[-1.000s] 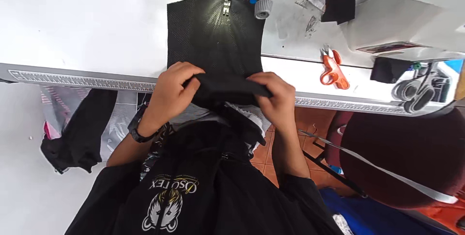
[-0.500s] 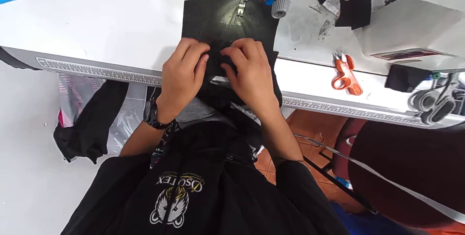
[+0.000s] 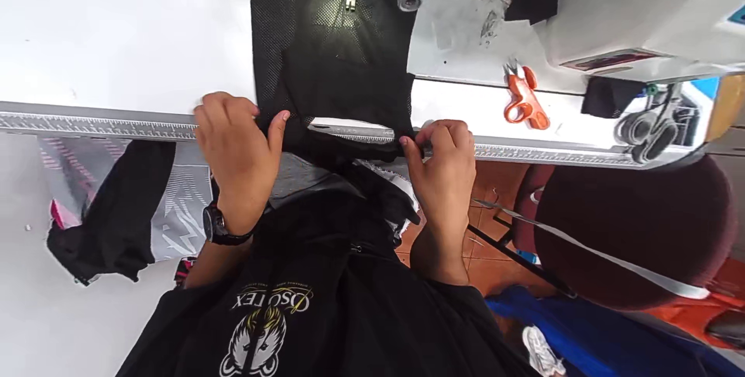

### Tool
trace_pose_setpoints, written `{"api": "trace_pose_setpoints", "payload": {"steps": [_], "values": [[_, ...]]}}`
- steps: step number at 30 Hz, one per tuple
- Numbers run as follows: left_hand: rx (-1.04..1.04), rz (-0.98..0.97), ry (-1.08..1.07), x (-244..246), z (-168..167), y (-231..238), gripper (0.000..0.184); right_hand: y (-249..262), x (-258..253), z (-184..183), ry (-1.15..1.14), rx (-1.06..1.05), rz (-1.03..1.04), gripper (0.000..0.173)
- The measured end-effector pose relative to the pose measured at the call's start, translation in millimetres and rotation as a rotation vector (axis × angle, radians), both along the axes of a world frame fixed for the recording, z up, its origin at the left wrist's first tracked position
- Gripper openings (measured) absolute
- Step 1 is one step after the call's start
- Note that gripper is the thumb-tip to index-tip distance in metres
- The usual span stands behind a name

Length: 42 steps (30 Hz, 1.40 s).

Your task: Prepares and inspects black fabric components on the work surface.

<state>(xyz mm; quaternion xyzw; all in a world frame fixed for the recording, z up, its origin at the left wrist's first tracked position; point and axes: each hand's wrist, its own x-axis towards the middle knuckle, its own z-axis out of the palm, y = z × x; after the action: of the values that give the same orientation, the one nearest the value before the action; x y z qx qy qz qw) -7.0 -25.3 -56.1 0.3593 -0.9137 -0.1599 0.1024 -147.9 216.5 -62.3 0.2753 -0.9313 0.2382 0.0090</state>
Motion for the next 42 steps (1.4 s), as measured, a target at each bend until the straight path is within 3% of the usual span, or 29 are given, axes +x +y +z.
{"api": "trace_pose_setpoints", "payload": {"steps": [3,6,9,14,17,19,21,24,26,28,31,35,39,42], "values": [[0.059,-0.049,0.051,-4.3,0.4,3.3,0.035,9.3,-9.5,5.9,-0.145,-0.139,0.040,0.027],[0.262,-0.045,0.318,-3.5,3.6,-3.9,0.026,16.5,-21.7,3.6,-0.391,-0.393,0.066,0.026],[0.604,-0.098,0.492,-5.1,0.8,-15.7,0.014,21.9,-28.0,4.4,-0.540,-0.328,0.106,0.037],[0.730,-0.097,0.168,3.6,14.0,-21.2,0.068,27.1,-32.5,14.3,-0.517,-0.123,0.104,0.043],[0.668,-0.071,-0.003,17.1,17.7,-18.2,0.066,32.6,-32.0,14.2,-0.452,-0.231,0.177,0.032],[0.569,-0.055,-0.008,26.6,16.6,-12.3,0.047,33.2,-25.8,12.6,-0.431,-0.361,0.178,0.024],[0.547,-0.052,0.105,29.9,14.1,-8.8,0.030,29.0,-18.7,10.1,-0.442,-0.449,0.096,0.016],[0.913,-0.046,0.434,22.1,11.1,-6.8,0.002,26.2,-14.1,7.0,-0.535,-0.457,0.026,0.018],[1.206,0.023,0.644,13.9,9.8,-3.7,0.016,27.4,-15.5,9.1,-0.615,-0.382,0.040,0.030],[1.356,0.117,0.751,8.5,8.3,1.4,0.028,30.3,-17.6,11.2,-0.685,-0.357,0.074,0.029],[1.347,0.134,0.753,2.3,8.8,7.5,0.017,32.0,-22.2,8.2,-0.864,-0.640,0.148,0.014],[1.368,0.146,0.709,-2.5,7.9,10.5,0.033,28.7,-23.1,1.9,-1.184,-0.980,0.160,0.011],[1.686,0.117,0.806,-0.7,3.7,6.2,0.019,26.4,-19.4,-9.1,-1.347,-1.200,0.213,0.015],[1.944,0.069,0.964,-0.2,-5.7,6.9,0.021,22.8,-14.2,-26.5,-1.481,-1.405,0.316,0.023]]}}
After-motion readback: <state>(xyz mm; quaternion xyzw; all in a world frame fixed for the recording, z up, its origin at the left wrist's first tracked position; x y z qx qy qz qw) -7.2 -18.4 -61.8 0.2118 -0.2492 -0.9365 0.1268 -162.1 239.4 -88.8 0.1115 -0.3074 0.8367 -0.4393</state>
